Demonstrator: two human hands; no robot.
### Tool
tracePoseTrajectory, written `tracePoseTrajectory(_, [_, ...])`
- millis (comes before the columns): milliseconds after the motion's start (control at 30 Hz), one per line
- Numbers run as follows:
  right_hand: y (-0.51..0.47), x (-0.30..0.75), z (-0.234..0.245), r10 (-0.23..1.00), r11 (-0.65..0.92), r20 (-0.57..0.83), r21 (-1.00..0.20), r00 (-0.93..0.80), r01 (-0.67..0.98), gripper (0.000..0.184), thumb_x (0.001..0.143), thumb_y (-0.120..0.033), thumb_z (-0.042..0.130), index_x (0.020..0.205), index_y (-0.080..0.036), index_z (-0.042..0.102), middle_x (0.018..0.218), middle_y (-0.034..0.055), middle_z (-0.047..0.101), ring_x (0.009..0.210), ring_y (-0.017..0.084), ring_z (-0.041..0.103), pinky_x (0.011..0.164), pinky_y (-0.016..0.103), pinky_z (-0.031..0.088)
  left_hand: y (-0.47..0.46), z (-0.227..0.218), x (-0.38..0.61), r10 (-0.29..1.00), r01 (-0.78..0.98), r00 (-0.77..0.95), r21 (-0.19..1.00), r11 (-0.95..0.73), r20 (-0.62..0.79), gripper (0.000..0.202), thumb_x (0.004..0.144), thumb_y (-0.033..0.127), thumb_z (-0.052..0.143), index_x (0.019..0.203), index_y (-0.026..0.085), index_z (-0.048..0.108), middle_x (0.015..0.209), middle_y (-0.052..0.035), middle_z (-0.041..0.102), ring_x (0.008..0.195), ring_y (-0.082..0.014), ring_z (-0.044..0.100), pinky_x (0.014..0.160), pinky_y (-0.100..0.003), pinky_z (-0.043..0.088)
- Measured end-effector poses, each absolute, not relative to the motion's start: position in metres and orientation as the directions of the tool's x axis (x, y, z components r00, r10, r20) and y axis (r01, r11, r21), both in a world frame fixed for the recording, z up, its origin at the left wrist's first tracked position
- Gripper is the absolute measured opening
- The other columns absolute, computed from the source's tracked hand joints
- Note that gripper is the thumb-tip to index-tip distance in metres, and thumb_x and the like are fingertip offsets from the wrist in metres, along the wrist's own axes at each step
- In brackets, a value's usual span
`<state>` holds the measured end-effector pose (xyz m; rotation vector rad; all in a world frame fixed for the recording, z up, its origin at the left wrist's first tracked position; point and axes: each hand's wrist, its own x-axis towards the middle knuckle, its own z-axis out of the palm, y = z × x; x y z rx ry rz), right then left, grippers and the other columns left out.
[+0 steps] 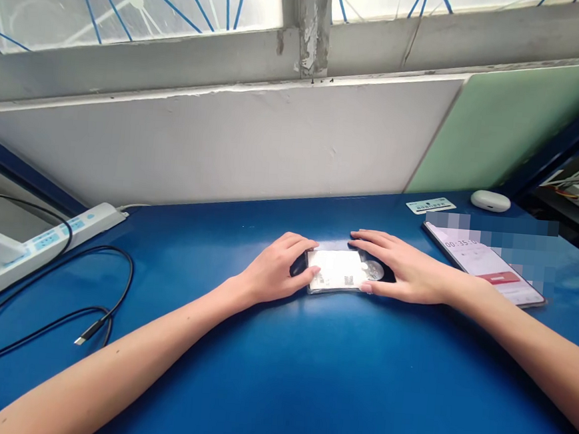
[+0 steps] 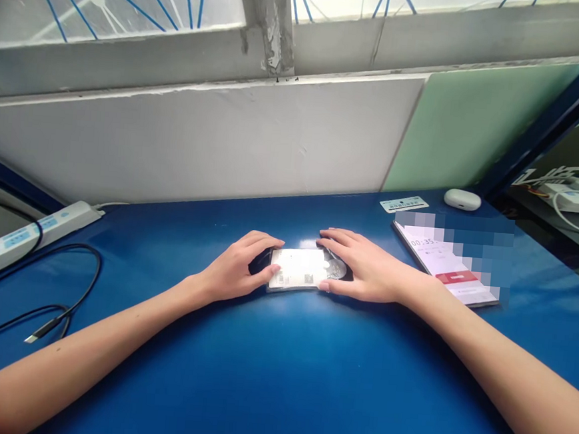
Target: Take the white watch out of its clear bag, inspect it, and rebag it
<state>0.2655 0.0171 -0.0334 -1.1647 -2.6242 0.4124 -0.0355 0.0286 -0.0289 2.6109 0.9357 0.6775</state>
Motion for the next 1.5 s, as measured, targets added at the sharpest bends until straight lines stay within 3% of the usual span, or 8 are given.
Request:
tracePoseTrajectory(133, [0.0170, 0.2630, -0.0327, 0.759, 0.633, 0.100, -0.345, -0.643, 0.693, 0.078, 0.087, -0.060, 0.061, 0.151, -0.020, 0.044, 0.157, 0.0187, 0.041, 0.145, 0.041, 0.036, 0.112, 0.061, 0.038, 0.0285, -0.0250, -0.0340, 0.635, 0.511, 0.717, 0.401, -0.760, 0.289, 0.059, 0.081, 0.052, 0.072, 0.126, 0.015, 0.061, 0.130, -0.0178, 0.061, 0.124, -0.0328, 0.055, 0.104, -0.049, 0.049])
tracePoseTrajectory(233, [0.0174, 0.2652, -0.0338, 0.745, 0.653, 0.121, -0.335, -0.656, 0.679, 0.080, 0.086, -0.060, 0.062, 0.152, -0.021, 0.042, 0.158, 0.0181, 0.041, 0.144, 0.041, 0.036, 0.112, 0.062, 0.038, 0.0286, -0.0242, -0.0333, 0.633, 0.508, 0.718, 0.406, -0.760, 0.288, 0.066, 0.075, 0.055, 0.076, 0.128, 0.017, 0.061, 0.131, -0.0175, 0.061, 0.125, -0.0350, 0.055, 0.106, -0.052, 0.047])
tracePoseTrajectory(467, [0.0192, 0.2712, -0.0356, 0.716, 0.683, 0.132, -0.338, -0.686, 0.648, 0.093, 0.078, -0.063, 0.069, 0.153, -0.018, 0.037, 0.157, 0.0201, 0.041, 0.144, 0.042, 0.036, 0.112, 0.061, 0.038, 0.0286, -0.0247, -0.0344, 0.635, 0.524, 0.715, 0.377, -0.764, 0.292, 0.065, 0.074, 0.051, 0.077, 0.126, 0.015, 0.061, 0.130, -0.0173, 0.061, 0.124, -0.0337, 0.055, 0.106, -0.049, 0.047])
tracePoseTrajectory(800, [0.0181, 0.2690, -0.0329, 0.726, 0.670, 0.140, -0.363, -0.673, 0.647, 0.080, 0.076, -0.061, 0.072, 0.139, -0.019, 0.046, 0.151, 0.0220, 0.048, 0.142, 0.042, 0.040, 0.108, 0.059, 0.043, 0.0282, -0.0271, -0.0334, 0.676, 0.576, 0.652, 0.355, -0.737, 0.344, 0.065, 0.068, 0.058, 0.079, 0.117, 0.017, 0.065, 0.122, -0.0142, 0.067, 0.116, -0.0341, 0.060, 0.101, -0.050, 0.050])
tracePoseTrajectory(1167, [0.0173, 0.2673, -0.0318, 0.730, 0.668, 0.104, -0.318, -0.676, 0.672, 0.091, 0.077, -0.066, 0.068, 0.146, -0.013, 0.042, 0.156, 0.0226, 0.042, 0.145, 0.040, 0.035, 0.114, 0.056, 0.038, 0.0292, -0.0259, -0.0331, 0.654, 0.548, 0.672, 0.359, -0.755, 0.348, 0.062, 0.067, 0.053, 0.081, 0.113, 0.016, 0.063, 0.119, -0.0141, 0.068, 0.113, -0.0332, 0.061, 0.100, -0.048, 0.049])
tracePoseTrajectory(1500, [0.0167, 0.2677, -0.0316, 0.734, 0.661, 0.123, -0.356, -0.667, 0.661, 0.087, 0.076, -0.063, 0.071, 0.144, -0.013, 0.047, 0.155, 0.0219, 0.044, 0.144, 0.042, 0.037, 0.113, 0.057, 0.039, 0.0284, -0.0268, -0.0329, 0.665, 0.561, 0.663, 0.359, -0.746, 0.344, 0.069, 0.064, 0.061, 0.082, 0.112, 0.016, 0.062, 0.119, -0.0145, 0.069, 0.114, -0.0333, 0.062, 0.100, -0.048, 0.048])
